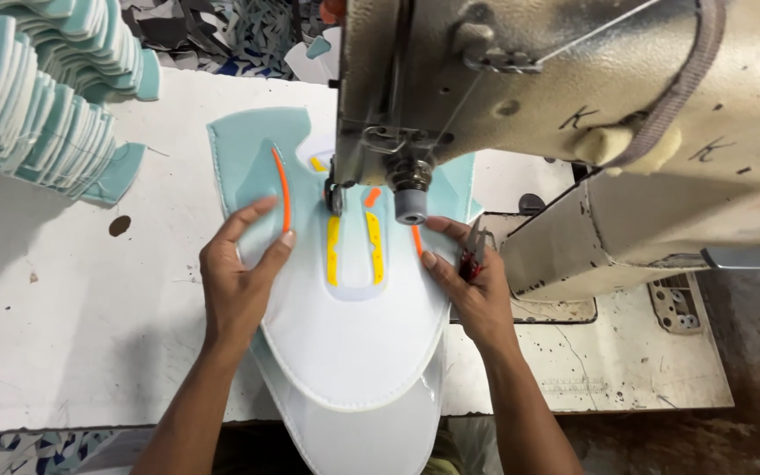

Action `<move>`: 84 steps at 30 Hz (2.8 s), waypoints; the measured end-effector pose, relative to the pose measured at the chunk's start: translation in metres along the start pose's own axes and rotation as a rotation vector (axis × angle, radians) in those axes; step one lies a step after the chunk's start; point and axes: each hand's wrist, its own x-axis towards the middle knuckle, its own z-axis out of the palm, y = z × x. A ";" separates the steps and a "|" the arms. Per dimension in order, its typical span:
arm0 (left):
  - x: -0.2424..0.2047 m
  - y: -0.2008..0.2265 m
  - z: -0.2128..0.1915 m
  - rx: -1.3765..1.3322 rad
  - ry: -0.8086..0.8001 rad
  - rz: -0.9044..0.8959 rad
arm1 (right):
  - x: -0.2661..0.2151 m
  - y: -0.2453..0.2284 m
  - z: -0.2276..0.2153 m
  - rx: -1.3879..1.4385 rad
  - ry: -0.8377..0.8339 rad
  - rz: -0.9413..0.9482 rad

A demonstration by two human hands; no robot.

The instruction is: The person operates a sewing machine to stitch light blue fabric pieces that have orange and yellow markings. They guide the fabric under the needle with both hands, aligning the material as it is processed. The finished pieces are stacked on the table to the left.

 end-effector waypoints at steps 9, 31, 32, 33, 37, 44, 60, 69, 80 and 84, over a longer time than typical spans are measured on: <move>0.066 -0.074 -0.038 -0.151 0.197 -0.243 | -0.004 0.005 -0.050 -0.243 -0.016 0.104; 0.163 -0.027 -0.010 -0.442 -0.261 0.192 | 0.155 -0.035 0.017 -1.397 -0.637 -0.397; 0.167 -0.030 -0.008 -0.399 -0.272 0.278 | 0.156 -0.041 0.022 -1.266 -0.670 -0.210; 0.172 -0.031 -0.007 -0.399 -0.273 0.277 | 0.159 -0.032 0.021 -1.266 -0.670 -0.208; 0.188 -0.038 -0.001 -0.479 -0.331 0.147 | 0.173 0.005 0.016 -1.233 -0.573 -0.470; 0.199 -0.029 0.006 -0.728 -0.576 -0.028 | 0.154 -0.022 0.010 -1.344 -0.462 -0.833; 0.120 -0.080 -0.033 -0.294 0.220 -0.047 | 0.069 0.006 -0.045 -0.827 0.140 -0.457; -0.056 0.028 0.001 -0.210 -0.211 -0.122 | 0.018 0.018 -0.029 0.195 -0.237 -0.044; -0.044 0.029 0.005 -0.254 -0.124 -0.182 | 0.015 -0.004 -0.014 0.045 -0.152 -0.023; -0.036 0.029 0.006 -0.254 -0.113 -0.174 | 0.022 0.000 -0.012 0.043 -0.142 -0.020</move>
